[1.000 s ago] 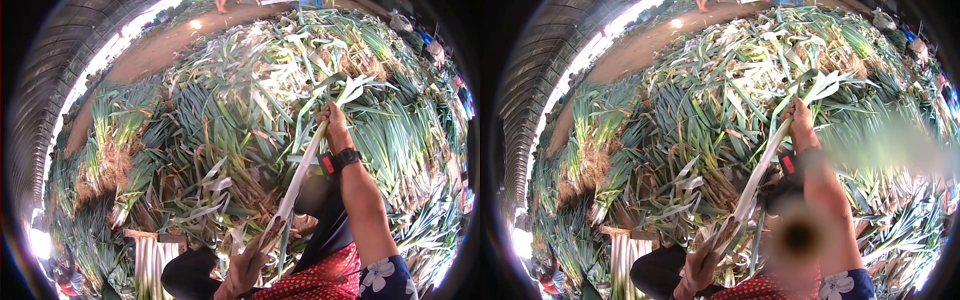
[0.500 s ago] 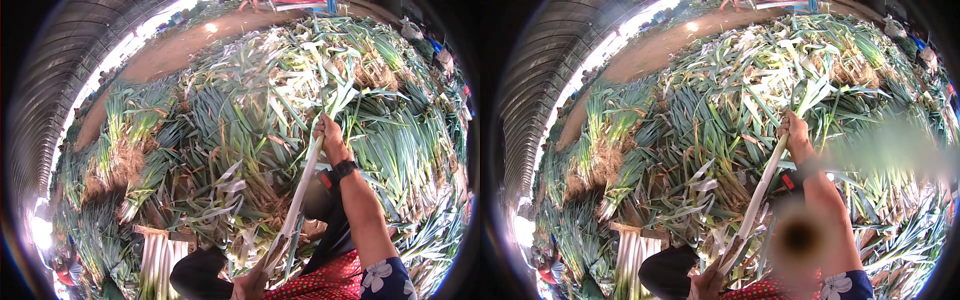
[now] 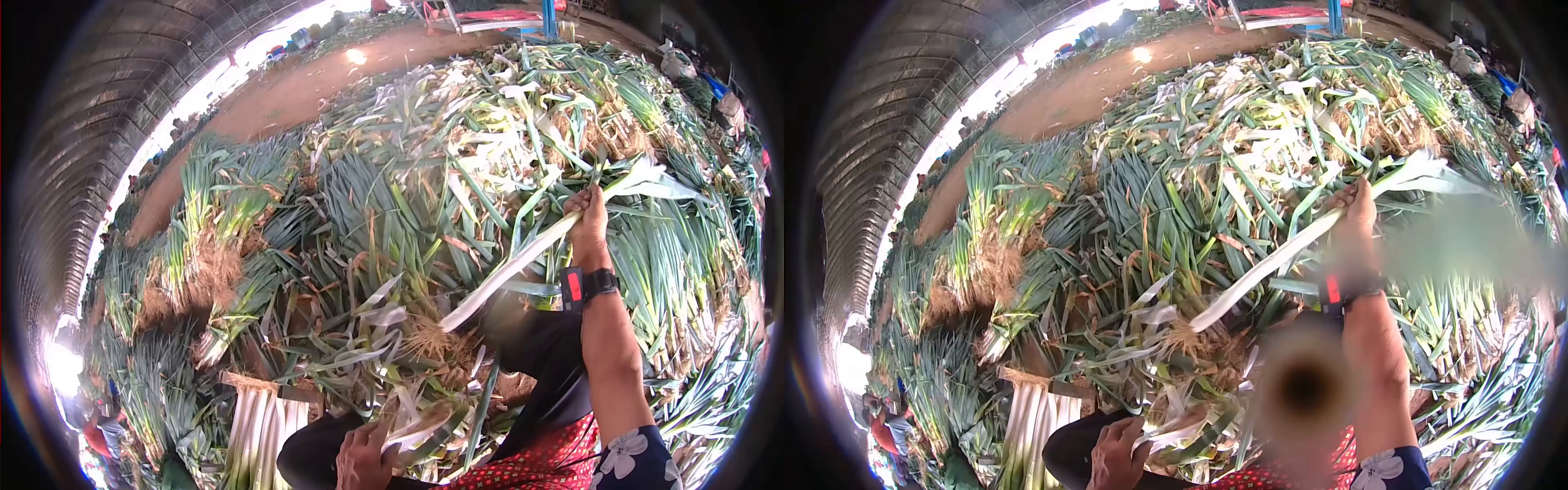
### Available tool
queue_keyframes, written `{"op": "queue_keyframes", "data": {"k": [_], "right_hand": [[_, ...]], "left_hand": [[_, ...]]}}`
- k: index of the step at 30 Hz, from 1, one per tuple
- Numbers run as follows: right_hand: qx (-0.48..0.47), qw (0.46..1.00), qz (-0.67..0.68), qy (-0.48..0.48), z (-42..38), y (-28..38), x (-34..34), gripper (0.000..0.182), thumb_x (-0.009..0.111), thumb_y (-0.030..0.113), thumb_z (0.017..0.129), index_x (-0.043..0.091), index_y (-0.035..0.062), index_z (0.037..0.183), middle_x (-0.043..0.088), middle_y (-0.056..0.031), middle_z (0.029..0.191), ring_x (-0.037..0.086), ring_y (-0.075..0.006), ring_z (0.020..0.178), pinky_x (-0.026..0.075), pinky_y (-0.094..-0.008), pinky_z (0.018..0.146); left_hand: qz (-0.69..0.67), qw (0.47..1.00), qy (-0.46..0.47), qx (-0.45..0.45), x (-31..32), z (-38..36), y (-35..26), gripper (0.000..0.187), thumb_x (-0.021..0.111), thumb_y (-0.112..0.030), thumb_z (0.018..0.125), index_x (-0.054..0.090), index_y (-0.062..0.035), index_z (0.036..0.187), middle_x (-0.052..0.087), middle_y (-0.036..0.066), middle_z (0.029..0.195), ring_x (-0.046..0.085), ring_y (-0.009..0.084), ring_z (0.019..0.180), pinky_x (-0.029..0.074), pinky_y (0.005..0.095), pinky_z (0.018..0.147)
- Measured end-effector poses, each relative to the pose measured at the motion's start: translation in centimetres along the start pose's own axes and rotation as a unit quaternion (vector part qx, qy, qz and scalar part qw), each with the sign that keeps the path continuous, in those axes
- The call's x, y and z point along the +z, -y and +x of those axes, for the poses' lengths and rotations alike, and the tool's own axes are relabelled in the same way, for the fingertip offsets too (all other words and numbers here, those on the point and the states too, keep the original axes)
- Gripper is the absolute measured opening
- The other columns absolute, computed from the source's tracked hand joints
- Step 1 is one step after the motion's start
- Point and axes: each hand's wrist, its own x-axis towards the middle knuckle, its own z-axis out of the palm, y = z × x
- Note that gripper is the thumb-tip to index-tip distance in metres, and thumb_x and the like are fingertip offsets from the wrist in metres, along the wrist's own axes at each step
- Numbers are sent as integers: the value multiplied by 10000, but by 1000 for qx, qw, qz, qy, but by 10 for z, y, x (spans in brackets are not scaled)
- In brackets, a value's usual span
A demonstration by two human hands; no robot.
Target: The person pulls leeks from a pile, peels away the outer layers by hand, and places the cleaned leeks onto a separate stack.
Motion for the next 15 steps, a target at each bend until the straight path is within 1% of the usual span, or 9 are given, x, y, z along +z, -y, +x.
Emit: {"op": "queue_keyframes", "data": {"k": [3,5,6,8,10,11,13,14,15], "right_hand": [[-47,998,-2,50,-12,-12,1,250,589,217,943,455,124,754,439,42,617,379,-53,474,372,-220,461],[21,995,80,59,-32,-20,13,241,568,218,954,456,125,762,463,41,630,399,-52,491,386,-222,473],[83,989,105,68,-43,-25,20,242,556,244,965,453,125,781,474,24,636,425,-77,512,412,-246,503],[155,981,89,76,-77,-42,33,241,545,291,973,457,128,818,505,-2,656,477,-120,555,458,-298,554],[177,975,1,132,-120,-60,44,257,574,377,949,495,141,884,563,-36,696,551,-187,624,501,-367,632],[210,968,-5,138,-136,-72,38,314,582,440,934,518,133,947,602,-71,747,592,-234,711,510,-398,711],[289,929,-65,220,-167,-94,31,459,614,530,888,525,94,1004,619,-92,924,586,-221,839,499,-382,765],[332,906,-95,246,-186,-100,25,535,637,568,856,539,83,1059,615,-78,975,581,-203,889,495,-382,783],[425,850,-154,270,-197,-98,19,471,578,480,932,529,71,1161,602,-60,1044,591,-190,984,505,-378,851]], "left_hand": [[-2,998,49,36,20,31,5,415,637,-213,878,559,-45,1249,609,192,1104,595,405,957,488,444,819],[-78,990,115,1,43,52,3,399,655,-207,858,574,-56,1218,623,163,1065,608,376,957,485,431,836],[-110,983,129,74,41,68,-4,556,635,-150,900,425,20,1387,610,252,1151,628,212,1022,489,328,854],[-220,966,77,112,58,95,-13,686,658,-147,890,302,-19,1462,459,216,1400,530,269,1224,457,398,952],[-472,880,11,40,68,121,-31,713,617,-257,929,230,-50,1490,393,178,1464,452,283,1303,388,424,1045],[-468,883,5,31,67,133,-40,713,617,-257,929,230,-50,1490,393,178,1464,452,283,1303,388,424,1045],[-694,705,-131,64,59,157,-49,695,560,-358,960,222,-62,1490,347,143,1498,404,295,1338,329,447,1097],[-697,690,-181,75,55,163,-48,677,547,-390,962,252,-61,1476,368,141,1482,401,291,1337,310,448,1112],[-698,673,-230,87,49,167,-47,664,534,-422,963,282,-61,1461,389,140,1466,398,288,1337,291,448,1126]]}}
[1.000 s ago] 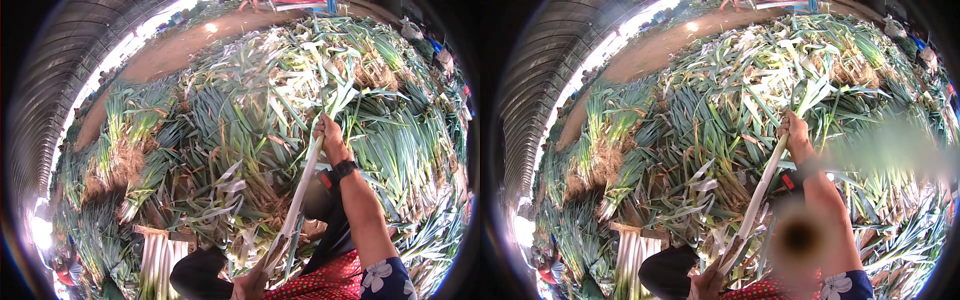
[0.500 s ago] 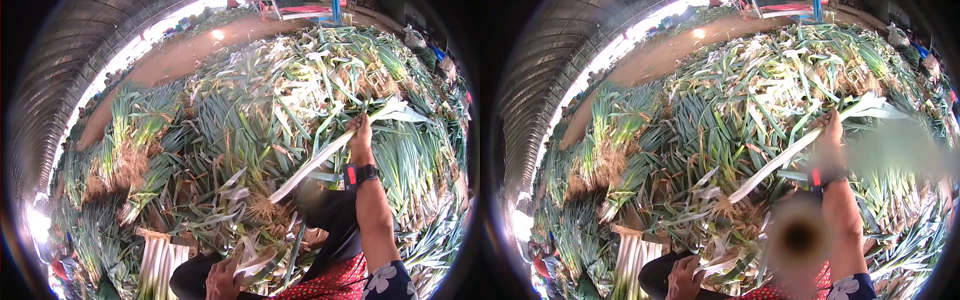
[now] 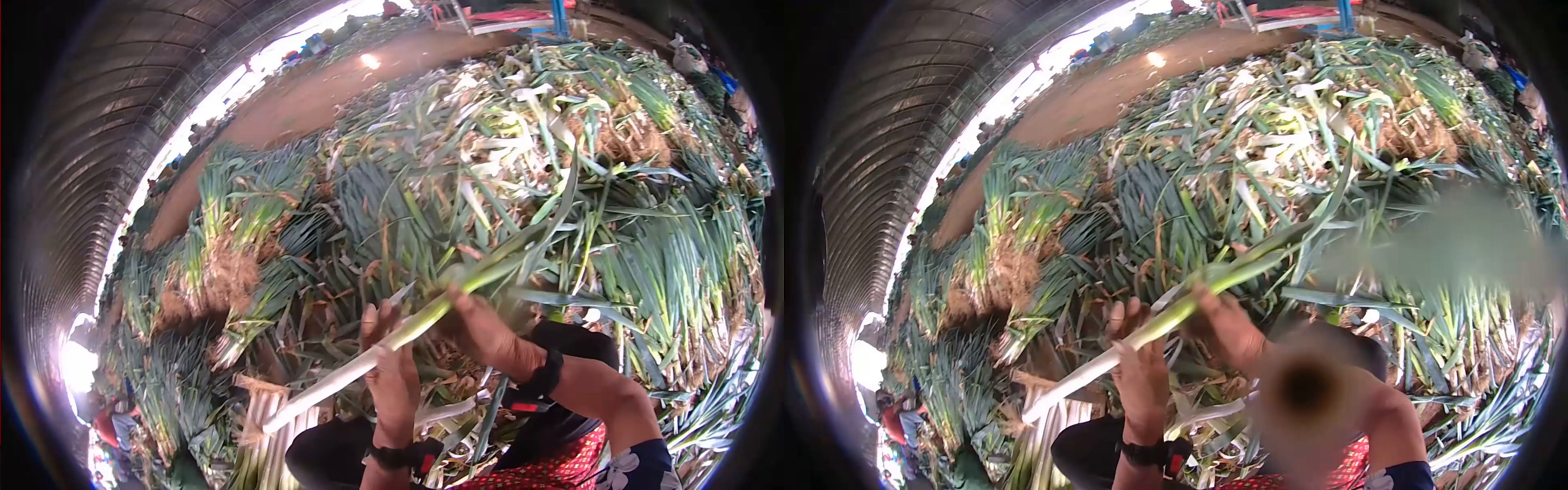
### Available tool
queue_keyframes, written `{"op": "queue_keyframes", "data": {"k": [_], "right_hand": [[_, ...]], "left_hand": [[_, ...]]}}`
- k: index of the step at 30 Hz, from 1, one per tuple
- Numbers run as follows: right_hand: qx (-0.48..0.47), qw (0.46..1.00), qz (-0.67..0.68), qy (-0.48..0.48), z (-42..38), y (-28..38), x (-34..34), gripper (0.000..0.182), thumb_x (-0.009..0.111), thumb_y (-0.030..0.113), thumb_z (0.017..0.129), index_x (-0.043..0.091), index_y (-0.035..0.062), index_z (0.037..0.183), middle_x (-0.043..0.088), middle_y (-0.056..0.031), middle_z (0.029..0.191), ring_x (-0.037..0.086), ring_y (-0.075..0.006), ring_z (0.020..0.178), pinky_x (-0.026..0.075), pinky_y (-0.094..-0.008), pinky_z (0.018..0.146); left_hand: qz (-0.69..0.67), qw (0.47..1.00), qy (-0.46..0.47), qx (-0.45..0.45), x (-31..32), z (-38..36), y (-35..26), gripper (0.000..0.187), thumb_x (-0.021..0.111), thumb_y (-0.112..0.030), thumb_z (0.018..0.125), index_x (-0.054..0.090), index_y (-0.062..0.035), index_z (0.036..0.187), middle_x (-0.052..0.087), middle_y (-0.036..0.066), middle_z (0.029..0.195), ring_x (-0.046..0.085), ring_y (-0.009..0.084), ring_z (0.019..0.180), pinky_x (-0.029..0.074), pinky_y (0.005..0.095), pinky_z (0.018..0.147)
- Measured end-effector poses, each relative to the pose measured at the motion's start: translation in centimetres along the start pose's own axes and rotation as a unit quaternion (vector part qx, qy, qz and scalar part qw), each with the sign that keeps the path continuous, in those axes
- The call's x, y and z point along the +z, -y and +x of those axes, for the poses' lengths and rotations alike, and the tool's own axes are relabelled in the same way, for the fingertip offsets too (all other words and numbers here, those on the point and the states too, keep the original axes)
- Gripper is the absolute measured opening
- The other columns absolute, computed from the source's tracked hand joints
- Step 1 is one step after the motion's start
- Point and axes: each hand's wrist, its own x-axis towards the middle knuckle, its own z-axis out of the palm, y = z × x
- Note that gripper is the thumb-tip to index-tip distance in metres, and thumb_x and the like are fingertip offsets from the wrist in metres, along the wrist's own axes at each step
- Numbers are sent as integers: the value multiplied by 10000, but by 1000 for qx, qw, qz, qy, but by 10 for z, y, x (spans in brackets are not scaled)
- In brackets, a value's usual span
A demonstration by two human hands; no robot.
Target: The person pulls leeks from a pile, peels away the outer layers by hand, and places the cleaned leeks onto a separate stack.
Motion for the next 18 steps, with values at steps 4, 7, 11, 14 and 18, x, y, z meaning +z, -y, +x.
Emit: {"op": "queue_keyframes", "data": {"k": [4,7,11,14,18], "right_hand": [[143,944,-272,124,-13,-5,15,324,582,272,969,553,37,1190,643,-46,1010,651,-146,883,549,-298,719],[-150,751,-610,206,-9,6,18,552,729,178,820,517,45,1312,646,-135,1126,657,-193,956,536,-337,818],[-268,678,-643,235,-4,-5,20,558,741,206,786,524,101,1289,545,-116,1287,503,-301,1195,386,-445,1043],[-246,640,-655,317,-5,-26,23,627,748,222,808,476,99,1359,522,-124,1343,498,-307,1217,378,-423,1056],[-188,726,-552,364,-6,-33,36,414,700,236,860,512,85,1197,576,-126,1204,538,-320,1145,420,-446,990]], "left_hand": [[-33,995,-95,19,-30,8,-34,555,486,-464,970,447,-22,1304,638,147,1164,553,296,1188,348,463,1103],[22,995,-91,36,-56,5,-52,514,500,-477,961,522,-30,1214,647,89,950,599,264,1064,399,462,1055],[65,995,-80,12,-60,-2,-77,557,540,-504,934,534,-10,1192,581,43,787,612,220,844,468,419,958],[21,999,-24,-18,-62,-6,-93,576,543,-523,926,535,-7,1179,526,26,749,584,202,769,490,409,873],[-81,996,16,13,-56,-4,-96,551,544,-521,925,535,-40,1193,498,27,714,593,205,757,508,416,819]]}}
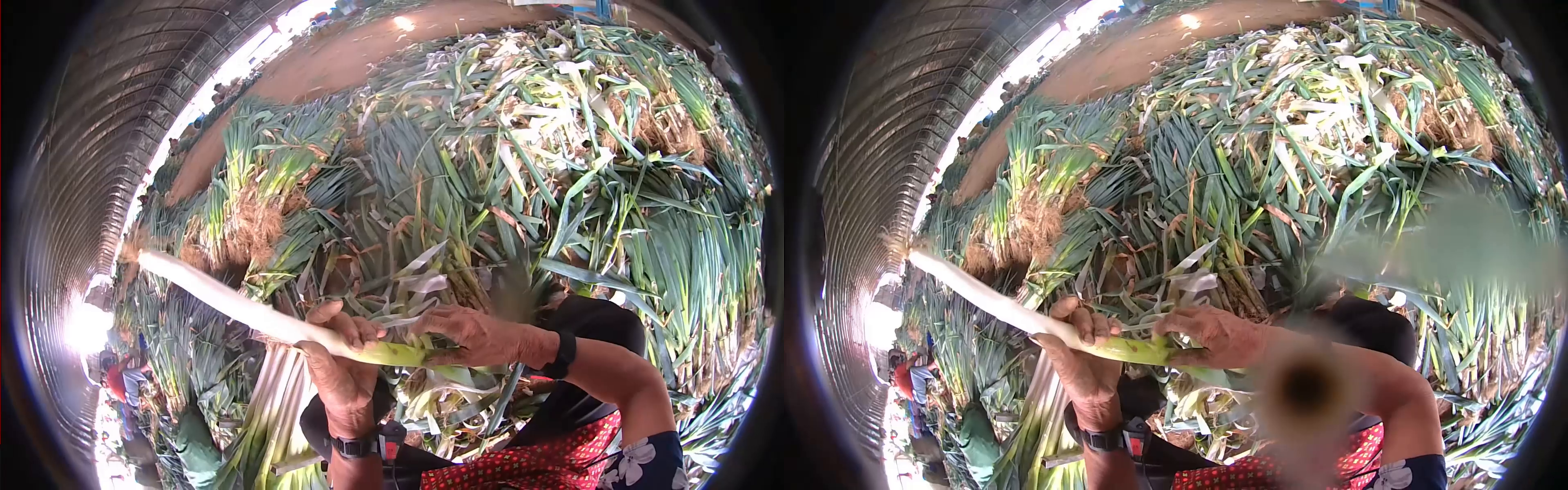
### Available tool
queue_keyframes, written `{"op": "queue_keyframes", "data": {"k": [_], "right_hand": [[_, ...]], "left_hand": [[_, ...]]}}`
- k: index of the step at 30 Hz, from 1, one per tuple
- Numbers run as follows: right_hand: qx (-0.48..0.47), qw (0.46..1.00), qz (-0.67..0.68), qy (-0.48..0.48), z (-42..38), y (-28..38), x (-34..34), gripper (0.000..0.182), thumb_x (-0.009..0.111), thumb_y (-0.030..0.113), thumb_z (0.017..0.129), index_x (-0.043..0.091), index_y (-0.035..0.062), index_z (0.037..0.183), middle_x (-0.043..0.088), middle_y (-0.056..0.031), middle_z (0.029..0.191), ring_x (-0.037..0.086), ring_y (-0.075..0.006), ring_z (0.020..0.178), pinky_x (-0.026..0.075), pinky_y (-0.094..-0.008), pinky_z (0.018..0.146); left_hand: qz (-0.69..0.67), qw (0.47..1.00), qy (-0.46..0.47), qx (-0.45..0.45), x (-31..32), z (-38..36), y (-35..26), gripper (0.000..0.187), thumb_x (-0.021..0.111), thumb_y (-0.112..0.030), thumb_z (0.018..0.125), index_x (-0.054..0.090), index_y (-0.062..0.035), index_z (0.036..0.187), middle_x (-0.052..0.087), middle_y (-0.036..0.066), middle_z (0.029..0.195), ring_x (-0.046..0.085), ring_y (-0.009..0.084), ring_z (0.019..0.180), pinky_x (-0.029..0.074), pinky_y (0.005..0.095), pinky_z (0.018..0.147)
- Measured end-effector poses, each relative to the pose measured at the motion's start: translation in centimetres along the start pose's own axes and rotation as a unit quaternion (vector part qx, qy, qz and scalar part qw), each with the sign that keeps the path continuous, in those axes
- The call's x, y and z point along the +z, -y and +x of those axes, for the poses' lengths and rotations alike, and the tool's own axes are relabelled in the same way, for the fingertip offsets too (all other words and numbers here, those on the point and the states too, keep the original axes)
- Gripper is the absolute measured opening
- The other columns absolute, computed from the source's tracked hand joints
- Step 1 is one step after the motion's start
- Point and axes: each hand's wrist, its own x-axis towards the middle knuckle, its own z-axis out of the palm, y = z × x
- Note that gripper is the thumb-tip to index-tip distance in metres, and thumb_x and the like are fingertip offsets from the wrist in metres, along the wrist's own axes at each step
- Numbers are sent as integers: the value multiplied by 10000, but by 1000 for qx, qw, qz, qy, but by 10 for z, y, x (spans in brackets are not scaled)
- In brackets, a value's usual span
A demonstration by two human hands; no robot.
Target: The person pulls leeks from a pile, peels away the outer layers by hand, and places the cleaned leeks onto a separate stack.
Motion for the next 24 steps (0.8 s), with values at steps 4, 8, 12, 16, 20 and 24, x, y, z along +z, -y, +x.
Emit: {"op": "queue_keyframes", "data": {"k": [4,8,12,16,20,24], "right_hand": [[-29,999,27,-9,-3,-9,17,314,678,195,877,516,73,1115,591,-118,1119,569,-313,1078,455,-452,912],[8,997,-69,-19,-11,-24,26,280,672,79,825,566,48,1082,596,-112,983,594,-305,969,491,-414,843],[62,884,-454,-96,-9,-19,-42,250,692,88,768,574,45,984,597,-127,919,582,-304,886,484,-406,794],[-14,943,-238,-233,5,20,-48,367,737,184,773,619,58,1097,613,-128,956,601,-290,923,482,-402,830],[-96,948,-281,-116,8,8,9,442,719,202,787,557,124,1191,590,-107,977,622,-251,895,512,-389,765],[-34,949,-311,-32,8,2,-14,513,707,193,758,495,168,1225,571,-50,980,626,-235,875,504,-413,772]], "left_hand": [[103,993,26,-57,-7,-16,31,336,594,-312,954,534,-18,1105,539,52,707,585,189,705,484,339,694],[128,990,-17,-53,-10,-20,37,236,590,-263,962,488,-52,933,442,0,614,439,121,543,414,305,567],[119,992,-24,33,-6,-5,-4,264,487,-334,1007,511,-81,936,299,-49,542,291,83,455,314,278,459],[-16,994,9,109,-12,11,-30,300,407,-347,1035,535,-85,963,325,-50,525,285,62,430,305,258,462],[-76,991,31,109,2,15,-19,299,400,-336,1038,534,-79,966,377,-42,532,313,65,432,312,254,476],[-71,991,39,110,11,18,-12,323,388,-332,1042,563,-69,974,404,-43,529,320,62,423,318,250,470]]}}
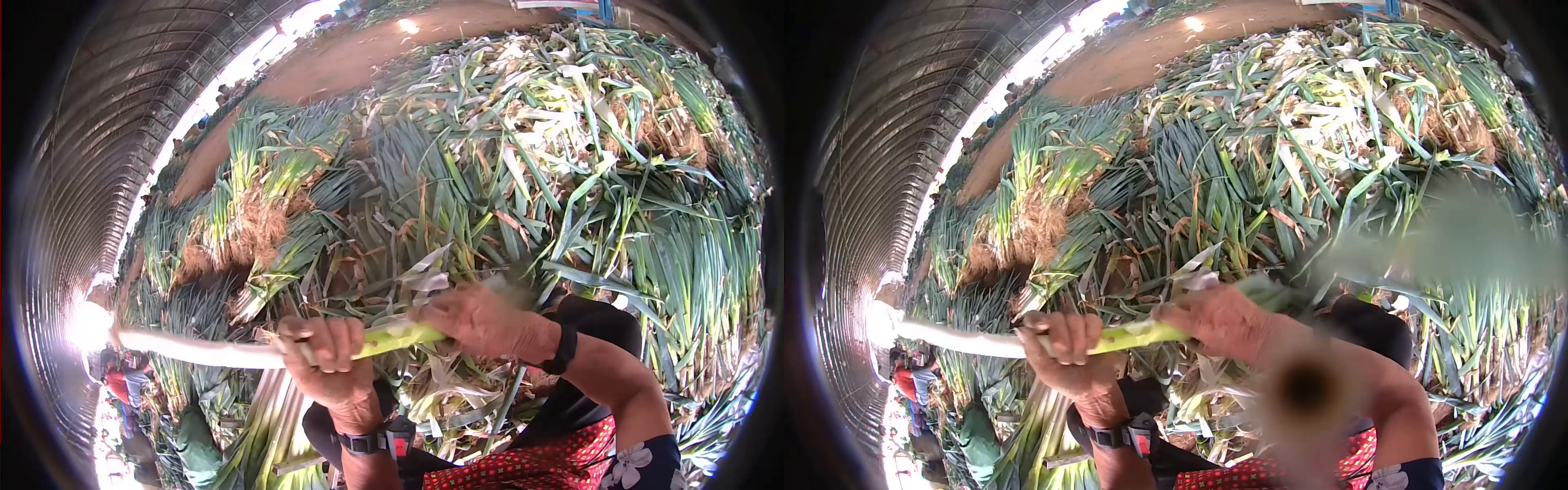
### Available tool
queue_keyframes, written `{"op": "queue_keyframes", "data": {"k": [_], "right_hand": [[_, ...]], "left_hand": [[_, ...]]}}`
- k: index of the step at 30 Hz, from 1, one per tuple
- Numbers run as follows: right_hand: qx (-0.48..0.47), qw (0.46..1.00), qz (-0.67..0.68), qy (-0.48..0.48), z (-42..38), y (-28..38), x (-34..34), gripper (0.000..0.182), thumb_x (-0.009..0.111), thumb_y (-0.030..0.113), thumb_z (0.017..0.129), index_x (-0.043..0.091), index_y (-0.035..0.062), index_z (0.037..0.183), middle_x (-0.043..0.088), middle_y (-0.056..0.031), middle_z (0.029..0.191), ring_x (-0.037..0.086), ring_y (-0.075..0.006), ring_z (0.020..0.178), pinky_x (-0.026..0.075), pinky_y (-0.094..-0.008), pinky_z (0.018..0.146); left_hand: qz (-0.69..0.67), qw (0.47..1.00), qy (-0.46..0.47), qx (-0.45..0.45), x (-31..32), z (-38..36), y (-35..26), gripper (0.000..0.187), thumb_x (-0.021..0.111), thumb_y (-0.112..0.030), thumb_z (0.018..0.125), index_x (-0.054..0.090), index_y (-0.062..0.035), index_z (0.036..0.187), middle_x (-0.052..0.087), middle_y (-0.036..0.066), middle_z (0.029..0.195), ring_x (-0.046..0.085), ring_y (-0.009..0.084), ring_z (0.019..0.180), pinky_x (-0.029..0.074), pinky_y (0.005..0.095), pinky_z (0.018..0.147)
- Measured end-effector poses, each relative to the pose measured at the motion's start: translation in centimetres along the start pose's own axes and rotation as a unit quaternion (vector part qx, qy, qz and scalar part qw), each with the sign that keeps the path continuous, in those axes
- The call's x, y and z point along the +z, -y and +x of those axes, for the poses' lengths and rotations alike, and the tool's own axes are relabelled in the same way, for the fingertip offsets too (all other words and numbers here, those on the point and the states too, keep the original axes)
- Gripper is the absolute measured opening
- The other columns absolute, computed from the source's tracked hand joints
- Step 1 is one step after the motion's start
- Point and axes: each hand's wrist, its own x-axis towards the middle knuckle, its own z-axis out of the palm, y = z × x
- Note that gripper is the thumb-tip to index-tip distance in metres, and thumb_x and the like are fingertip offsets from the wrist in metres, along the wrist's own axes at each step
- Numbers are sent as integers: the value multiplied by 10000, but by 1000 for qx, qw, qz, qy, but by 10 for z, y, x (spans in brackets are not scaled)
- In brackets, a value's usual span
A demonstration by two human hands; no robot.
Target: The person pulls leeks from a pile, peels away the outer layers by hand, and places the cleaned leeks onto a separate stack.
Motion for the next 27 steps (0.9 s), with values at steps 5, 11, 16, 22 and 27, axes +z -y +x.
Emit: {"op": "queue_keyframes", "data": {"k": [5,11,16,22,27], "right_hand": [[44,983,-169,-47,-3,-14,-44,367,648,182,742,571,185,1100,535,-10,885,577,-213,955,441,-400,833],[32,921,-299,-248,-7,-13,-68,381,652,166,756,621,164,1135,588,-25,978,560,-229,957,430,-406,851],[190,953,231,-45,-18,0,-35,530,589,460,915,527,50,1246,643,-133,1060,639,-274,930,450,-430,948],[159,528,709,-439,-10,-47,-43,503,515,545,941,503,93,1159,614,-85,995,585,-220,942,472,-387,864],[154,476,671,-548,-19,-65,-87,435,614,470,911,502,79,1065,568,-73,816,576,-196,702,512,-354,659]], "left_hand": [[-95,988,-114,50,-48,13,-52,270,442,-221,1019,603,-26,924,358,-61,527,314,43,422,359,226,473],[-202,965,-143,88,-70,4,-63,267,537,-227,973,590,22,894,380,-44,501,348,63,389,351,208,431],[-276,945,-130,121,-73,6,-56,319,552,-261,960,596,51,912,391,-32,486,340,66,373,342,214,421],[-250,962,-109,21,-52,-21,3,307,494,-293,998,570,4,983,394,-46,531,341,63,406,384,249,539],[-166,936,-311,-21,-101,-32,24,305,552,-271,971,572,4,1100,500,-21,594,485,85,550,449,303,615]]}}
